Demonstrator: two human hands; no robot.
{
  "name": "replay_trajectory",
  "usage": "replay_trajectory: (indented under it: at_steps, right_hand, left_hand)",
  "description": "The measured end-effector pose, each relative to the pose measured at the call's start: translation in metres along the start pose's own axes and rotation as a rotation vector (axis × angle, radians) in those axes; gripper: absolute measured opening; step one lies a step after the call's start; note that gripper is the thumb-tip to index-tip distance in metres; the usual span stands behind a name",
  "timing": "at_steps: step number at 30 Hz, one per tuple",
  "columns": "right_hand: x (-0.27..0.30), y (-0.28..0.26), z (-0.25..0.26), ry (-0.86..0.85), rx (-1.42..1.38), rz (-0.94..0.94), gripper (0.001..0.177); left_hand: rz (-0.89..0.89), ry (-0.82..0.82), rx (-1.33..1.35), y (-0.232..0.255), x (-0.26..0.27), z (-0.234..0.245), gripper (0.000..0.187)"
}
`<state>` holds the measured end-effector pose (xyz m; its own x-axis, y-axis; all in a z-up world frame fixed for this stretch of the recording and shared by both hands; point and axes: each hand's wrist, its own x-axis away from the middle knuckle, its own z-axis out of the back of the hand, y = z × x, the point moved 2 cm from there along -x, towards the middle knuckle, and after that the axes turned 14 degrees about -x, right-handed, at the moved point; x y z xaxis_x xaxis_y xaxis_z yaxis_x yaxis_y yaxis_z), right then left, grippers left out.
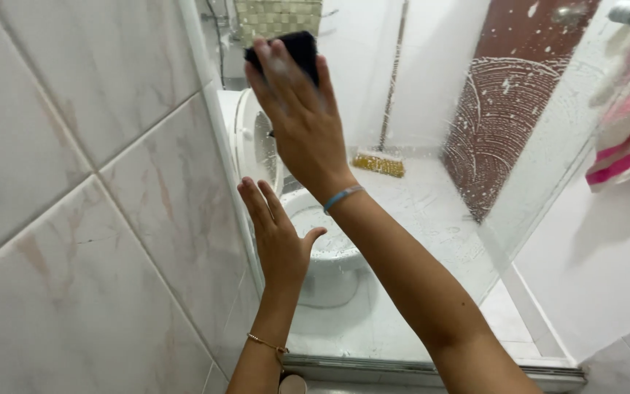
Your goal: Cleaning the glass door and track of a shower.
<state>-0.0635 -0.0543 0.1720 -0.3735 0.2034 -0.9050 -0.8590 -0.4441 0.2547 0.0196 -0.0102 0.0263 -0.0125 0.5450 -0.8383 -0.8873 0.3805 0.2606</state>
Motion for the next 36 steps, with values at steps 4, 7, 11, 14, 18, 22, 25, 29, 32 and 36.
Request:
replay_trajectory:
  at_steps: [4, 7, 11, 14, 18, 22, 25, 29, 32, 36]
  right_hand:
    - [-0.013, -0.028, 0.000, -0.076, -0.019, 0.040, 0.078]
    - [0.003, -0.039, -0.014, -0.130, -0.001, 0.130, 0.074]
    - [0.042, -0.049, -0.019, -0.158, -0.208, 0.208, 0.051]
    - [0.066, -0.046, -0.015, -0.223, -0.264, 0.229, 0.045]
    - [0.080, -0.024, -0.009, -0.090, -0.224, 0.182, 0.047]
    - [0.050, -0.012, 0.008, -0.025, -0.133, 0.131, 0.049]
    - [0.013, -0.012, 0.008, 0.028, -0.180, 0.070, 0.052]
    - [-0.037, -0.014, 0.003, 0.162, -0.136, 0.088, 0.063]
    - [-0.068, -0.021, 0.002, 0.169, -0.086, 0.083, 0.071]
    - [-0.079, -0.025, -0.009, 0.176, -0.046, 0.119, 0.070]
  left_hand:
    - [0.016, -0.006, 0.003, -0.005, -0.003, 0.003, 0.141]
    - [0.015, -0.002, 0.006, -0.008, -0.002, 0.000, 0.138]
    - [0.014, 0.078, -0.061, -0.013, 0.001, -0.014, 0.127]
    - [0.037, 0.097, -0.100, -0.012, 0.001, -0.017, 0.126]
    - [0.054, 0.018, -0.042, -0.015, -0.006, -0.010, 0.143]
    - [0.071, -0.024, -0.012, -0.012, -0.032, 0.013, 0.150]
    - [0.060, -0.011, -0.028, -0.014, -0.051, 0.025, 0.149]
    - [-0.014, 0.083, 0.029, -0.015, -0.078, 0.046, 0.144]
    - [-0.045, 0.121, 0.058, -0.016, -0.094, 0.054, 0.138]
    - [-0.064, 0.132, 0.076, -0.018, -0.101, 0.058, 0.134]
